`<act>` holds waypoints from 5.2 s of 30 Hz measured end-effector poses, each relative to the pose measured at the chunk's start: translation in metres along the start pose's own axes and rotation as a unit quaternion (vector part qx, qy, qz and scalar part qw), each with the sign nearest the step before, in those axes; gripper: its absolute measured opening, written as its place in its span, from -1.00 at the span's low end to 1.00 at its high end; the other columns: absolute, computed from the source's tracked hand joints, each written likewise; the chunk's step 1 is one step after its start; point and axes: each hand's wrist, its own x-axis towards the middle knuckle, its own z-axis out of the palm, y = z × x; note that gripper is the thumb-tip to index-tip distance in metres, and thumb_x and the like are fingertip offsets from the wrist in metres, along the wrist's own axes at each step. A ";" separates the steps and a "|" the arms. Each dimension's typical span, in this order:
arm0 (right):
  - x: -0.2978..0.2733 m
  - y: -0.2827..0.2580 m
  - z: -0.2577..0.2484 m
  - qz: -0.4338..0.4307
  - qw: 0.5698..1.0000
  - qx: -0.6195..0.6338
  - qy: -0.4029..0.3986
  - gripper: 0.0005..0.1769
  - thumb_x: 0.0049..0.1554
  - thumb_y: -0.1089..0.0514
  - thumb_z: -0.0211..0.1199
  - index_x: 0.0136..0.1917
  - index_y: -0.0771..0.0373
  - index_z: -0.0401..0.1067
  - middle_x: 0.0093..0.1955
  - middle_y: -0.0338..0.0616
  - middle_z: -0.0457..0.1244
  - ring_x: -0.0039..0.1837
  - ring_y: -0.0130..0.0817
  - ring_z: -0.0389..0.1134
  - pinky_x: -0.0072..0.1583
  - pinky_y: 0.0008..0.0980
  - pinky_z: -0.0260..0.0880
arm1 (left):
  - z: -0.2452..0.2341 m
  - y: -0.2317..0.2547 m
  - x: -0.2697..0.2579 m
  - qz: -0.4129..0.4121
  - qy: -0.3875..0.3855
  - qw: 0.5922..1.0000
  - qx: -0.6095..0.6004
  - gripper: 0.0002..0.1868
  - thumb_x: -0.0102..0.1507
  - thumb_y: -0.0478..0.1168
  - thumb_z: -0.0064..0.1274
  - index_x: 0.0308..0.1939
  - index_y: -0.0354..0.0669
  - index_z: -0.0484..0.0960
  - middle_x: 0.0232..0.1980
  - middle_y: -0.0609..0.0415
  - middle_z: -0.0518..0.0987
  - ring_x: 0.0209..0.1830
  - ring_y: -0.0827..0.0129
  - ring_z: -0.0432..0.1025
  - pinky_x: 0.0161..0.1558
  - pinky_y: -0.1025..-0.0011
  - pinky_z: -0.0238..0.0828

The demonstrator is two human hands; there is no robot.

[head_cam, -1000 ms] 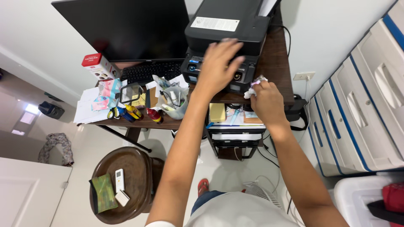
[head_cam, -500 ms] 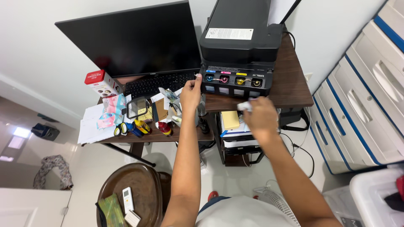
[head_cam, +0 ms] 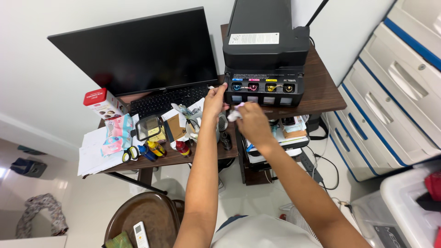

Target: The person cleans a printer using a tissue. They wipe the ink cartridge area, the exterior sides, and the top surface of the printer. The person then uses a fresh tissue to continue wiping the top and side surfaces.

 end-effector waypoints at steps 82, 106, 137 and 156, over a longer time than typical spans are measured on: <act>0.019 0.234 -0.115 0.061 0.996 -0.061 -0.023 -0.80 0.00 0.22 0.37 -0.08 0.32 0.55 -0.12 0.06 0.35 0.02 0.10 0.33 0.04 -0.06 0.37 | 0.264 -0.041 -0.090 0.447 -0.080 0.870 0.191 -0.18 0.41 0.14 -0.01 0.45 -0.52 0.21 0.50 -0.48 0.12 0.56 -0.43 -0.02 0.52 -0.15 -0.03; 0.020 0.239 -0.113 0.058 0.994 -0.077 -0.048 -0.70 -0.06 0.24 0.42 -0.01 0.29 0.55 -0.01 0.04 0.37 0.10 0.09 0.35 0.14 -0.07 0.41 | 0.265 -0.036 -0.092 0.376 -0.103 0.896 0.211 -0.07 0.39 0.25 -0.08 0.46 -0.58 0.13 0.52 -0.54 0.02 0.59 -0.46 -0.14 0.49 -0.18 -0.08; 0.222 0.451 -0.077 0.035 0.983 0.176 -0.049 -0.61 0.00 0.24 0.39 0.14 0.23 0.61 0.05 0.07 0.42 0.04 -0.07 0.47 0.11 -0.25 0.43 | 0.405 0.046 -0.005 0.390 0.196 0.787 0.435 -0.44 0.38 -0.13 -0.03 0.28 -0.61 0.39 0.43 -0.50 0.29 0.52 -0.31 0.14 0.49 -0.06 0.03; 0.271 0.506 -0.021 0.219 0.937 0.271 -0.012 -0.62 -0.03 0.13 0.46 0.06 0.31 0.63 -0.11 0.07 0.46 -0.08 -0.21 0.51 0.02 -0.30 0.47 | 0.380 0.067 -0.031 0.447 0.371 0.705 0.407 -0.78 0.36 -0.38 0.11 0.07 -0.41 0.62 0.19 -0.21 0.54 0.19 -0.05 0.48 0.20 0.20 0.50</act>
